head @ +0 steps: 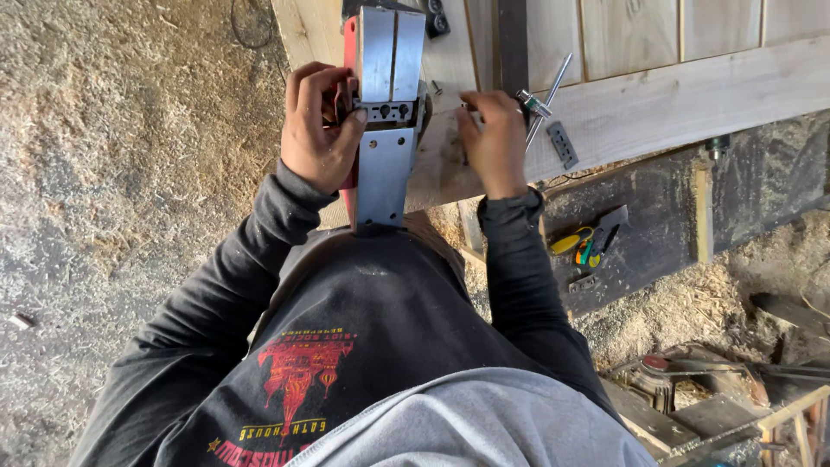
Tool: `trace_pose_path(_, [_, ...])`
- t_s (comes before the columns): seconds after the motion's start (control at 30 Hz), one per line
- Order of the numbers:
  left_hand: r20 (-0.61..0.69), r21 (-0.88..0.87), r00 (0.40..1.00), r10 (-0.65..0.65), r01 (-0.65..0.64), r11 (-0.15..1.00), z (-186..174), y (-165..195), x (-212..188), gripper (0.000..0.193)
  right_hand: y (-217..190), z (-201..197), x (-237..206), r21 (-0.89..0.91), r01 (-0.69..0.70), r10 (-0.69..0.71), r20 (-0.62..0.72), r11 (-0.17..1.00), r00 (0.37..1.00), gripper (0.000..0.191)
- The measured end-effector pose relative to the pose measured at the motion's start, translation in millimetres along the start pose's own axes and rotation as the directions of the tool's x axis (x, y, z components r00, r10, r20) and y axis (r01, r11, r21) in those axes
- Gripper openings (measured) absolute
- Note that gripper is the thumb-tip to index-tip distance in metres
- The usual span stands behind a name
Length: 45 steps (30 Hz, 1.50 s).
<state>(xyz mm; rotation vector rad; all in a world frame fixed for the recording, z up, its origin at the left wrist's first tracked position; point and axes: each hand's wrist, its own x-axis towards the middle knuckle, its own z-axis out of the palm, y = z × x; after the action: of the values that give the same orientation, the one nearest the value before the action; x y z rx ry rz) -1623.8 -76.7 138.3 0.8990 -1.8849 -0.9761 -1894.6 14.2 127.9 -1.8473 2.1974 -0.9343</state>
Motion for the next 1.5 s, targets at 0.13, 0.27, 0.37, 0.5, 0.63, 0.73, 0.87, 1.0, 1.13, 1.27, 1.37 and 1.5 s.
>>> trace_pose_path(0.13, [0.015,-0.037,0.999,-0.044,0.044,0.998,0,0,0,0.046,-14,27,9,-0.047,-0.042,0.043,0.016,0.998,0.999,0.025])
trace_pose_path(0.27, [-0.023,0.014,1.0,0.017,-0.017,1.0,1,2,2,0.048,-17,28,19,-0.004,-0.013,0.013,-0.085,1.0,0.996,0.011])
trace_pose_path(0.37, [-0.008,-0.11,0.999,-0.035,0.034,0.993,-1,3,2,0.042,-24,15,15,0.275,-0.052,0.076,-0.079,0.96,0.994,0.009])
trace_pose_path(0.5, [0.001,-0.126,0.993,-0.119,0.118,0.985,-3,3,1,0.041,-45,-4,5,0.691,-0.148,0.123,0.086,0.708,0.989,0.009])
trace_pose_path(0.63, [-0.007,-0.09,0.999,-0.054,0.053,0.995,-3,4,1,0.042,-72,-7,6,0.814,-0.234,0.088,0.221,0.532,0.971,0.009])
trace_pose_path(0.73, [-0.003,-0.1,0.999,-0.053,0.053,0.994,-3,6,2,0.042,-93,-6,9,0.505,-0.185,0.083,0.218,0.843,0.972,0.014])
trace_pose_path(0.87, [-0.008,-0.101,0.995,-0.096,0.095,0.99,-4,9,3,0.043,-116,-4,8,0.415,0.123,-0.16,0.055,0.902,0.986,0.014])
trace_pose_path(1.0, [-0.016,-0.093,0.998,-0.054,0.052,0.994,-4,8,2,0.044,-124,2,11,0.247,0.287,-0.283,-0.05,0.926,0.958,0.022])
trace_pose_path(1.13, [-0.034,-0.083,0.997,-0.068,0.065,0.994,-4,7,1,0.045,-125,6,13,0.143,0.356,-0.346,-0.09,0.924,0.934,0.024])
trace_pose_path(1.27, [-0.072,-0.081,0.997,-0.04,0.034,0.996,-5,9,4,0.042,-133,2,13,0.091,0.384,-0.378,-0.081,0.919,0.922,0.026])
trace_pose_path(1.37, [-0.092,-0.067,0.995,-0.045,0.039,0.997,-6,12,9,0.041,-140,-1,18,0.055,0.426,-0.42,-0.092,0.903,0.903,0.028])
trace_pose_path(1.5, [-0.085,-0.072,0.995,-0.046,0.04,0.997,-9,15,9,0.042,-144,-4,20,0.088,0.403,-0.397,-0.083,0.911,0.914,0.024])
